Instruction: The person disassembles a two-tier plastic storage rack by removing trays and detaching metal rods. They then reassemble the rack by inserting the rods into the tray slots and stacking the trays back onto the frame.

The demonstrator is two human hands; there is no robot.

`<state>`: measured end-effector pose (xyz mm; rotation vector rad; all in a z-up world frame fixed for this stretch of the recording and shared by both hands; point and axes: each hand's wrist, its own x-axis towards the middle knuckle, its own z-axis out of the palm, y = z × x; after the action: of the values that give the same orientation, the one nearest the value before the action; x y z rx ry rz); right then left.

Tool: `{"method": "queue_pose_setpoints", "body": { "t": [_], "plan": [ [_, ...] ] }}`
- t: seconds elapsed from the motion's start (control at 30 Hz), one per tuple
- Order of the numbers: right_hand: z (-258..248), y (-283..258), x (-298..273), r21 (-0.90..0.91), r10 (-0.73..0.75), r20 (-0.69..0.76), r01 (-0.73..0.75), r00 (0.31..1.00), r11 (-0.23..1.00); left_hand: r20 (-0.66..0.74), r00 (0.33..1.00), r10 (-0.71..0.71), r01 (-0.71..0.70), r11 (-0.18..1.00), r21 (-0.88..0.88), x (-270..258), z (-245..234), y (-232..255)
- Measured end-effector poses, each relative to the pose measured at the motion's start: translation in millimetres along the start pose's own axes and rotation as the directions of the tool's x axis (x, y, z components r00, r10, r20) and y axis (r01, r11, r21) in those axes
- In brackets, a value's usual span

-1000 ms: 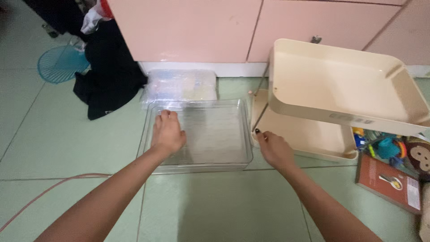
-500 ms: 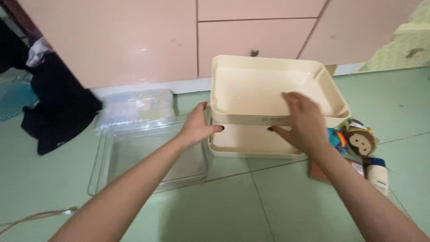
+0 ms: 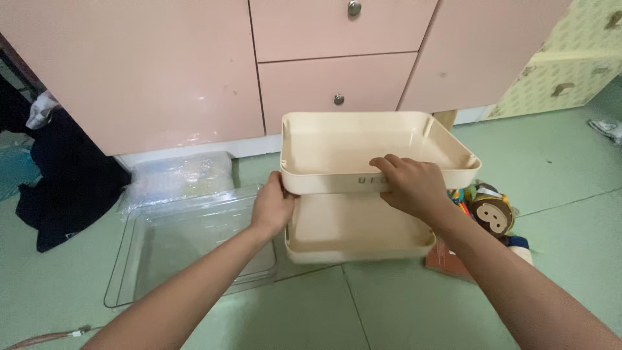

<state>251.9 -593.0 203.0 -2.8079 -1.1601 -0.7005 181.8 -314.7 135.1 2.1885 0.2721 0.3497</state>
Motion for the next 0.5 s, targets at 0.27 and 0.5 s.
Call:
{"method": "queue_pose_setpoints", "body": {
  "t": [0.27, 0.5],
  "plan": [
    [-56, -4, 16, 0.076, 0.021, 0.055, -0.025, 0.998, 0.997, 0.038, 0.998, -0.04, 0.043, 0.996, -0.08, -15, -21, 16],
    [-71, 4, 28, -0.006, 0.306, 0.317, -0.321, 0.898, 0.947, 0.185, 0.949, -0.256, 0.211, 0.95, 0.232, -43, -14, 3]
  ]
}}
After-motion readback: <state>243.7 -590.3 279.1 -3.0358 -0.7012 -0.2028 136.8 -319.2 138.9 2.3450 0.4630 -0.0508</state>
